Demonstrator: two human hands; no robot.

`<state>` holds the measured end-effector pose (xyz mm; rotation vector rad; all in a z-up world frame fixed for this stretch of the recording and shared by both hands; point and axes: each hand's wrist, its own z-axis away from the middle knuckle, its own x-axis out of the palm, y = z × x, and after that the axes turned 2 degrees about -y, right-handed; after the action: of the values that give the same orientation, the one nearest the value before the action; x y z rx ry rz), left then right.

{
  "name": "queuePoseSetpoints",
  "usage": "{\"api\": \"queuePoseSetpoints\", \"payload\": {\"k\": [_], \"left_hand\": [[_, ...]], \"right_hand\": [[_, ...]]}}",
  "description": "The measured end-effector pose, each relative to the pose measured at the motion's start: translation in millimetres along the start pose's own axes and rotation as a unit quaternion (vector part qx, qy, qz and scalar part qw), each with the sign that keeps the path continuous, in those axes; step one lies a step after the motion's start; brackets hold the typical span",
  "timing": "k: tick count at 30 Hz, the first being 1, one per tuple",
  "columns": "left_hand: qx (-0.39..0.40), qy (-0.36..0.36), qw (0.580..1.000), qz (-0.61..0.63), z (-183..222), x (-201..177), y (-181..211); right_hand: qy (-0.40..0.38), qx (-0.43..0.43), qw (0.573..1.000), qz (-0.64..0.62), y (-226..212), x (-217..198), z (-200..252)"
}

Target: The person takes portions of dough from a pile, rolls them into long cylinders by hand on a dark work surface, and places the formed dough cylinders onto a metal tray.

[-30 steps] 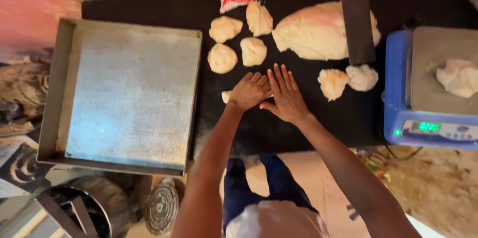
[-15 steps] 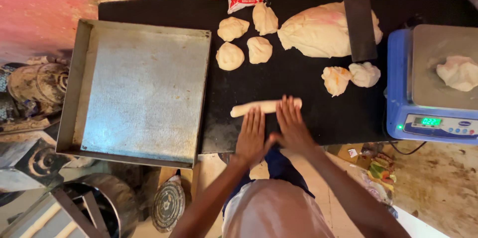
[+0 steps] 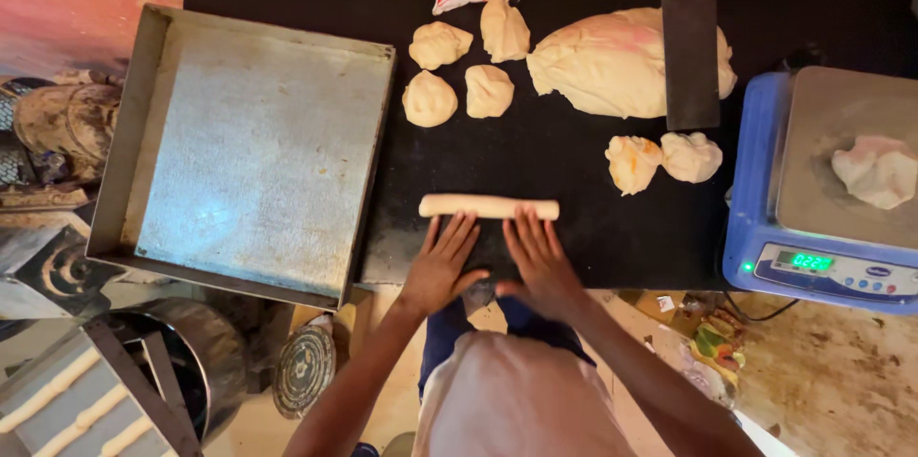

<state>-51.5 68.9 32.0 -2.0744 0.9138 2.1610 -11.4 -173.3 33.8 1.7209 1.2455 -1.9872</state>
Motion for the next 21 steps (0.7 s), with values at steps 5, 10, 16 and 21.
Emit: {"api": "queuePoseSetpoints", "payload": {"k": [5,10,16,21], "left_hand": [[-0.04,0.083,0.995,0.046,-9.0,-6.3,10.2],[-0.039,-0.007,0.999,0.001,-61.7,-19.2,2.6],[-0.021,0.039,0.998,0.05,7.1,-14.0,34.4],[-0.037,0.098,0.991,0.08,28.6,-12.7,40.5]], "right_hand": [[0.006,-0.008,0.997,-0.074,6.3,-35.1,3.6],[-0.05,-0.026,0.998,-0.031,25.3,-48.8,-39.4],[-0.02,-0.093,0.994,0.046,-20.6,-16.3,31.1],[-0.055,-0.024,0.994,-0.095,-33.9,-15.7,49.2]]}}
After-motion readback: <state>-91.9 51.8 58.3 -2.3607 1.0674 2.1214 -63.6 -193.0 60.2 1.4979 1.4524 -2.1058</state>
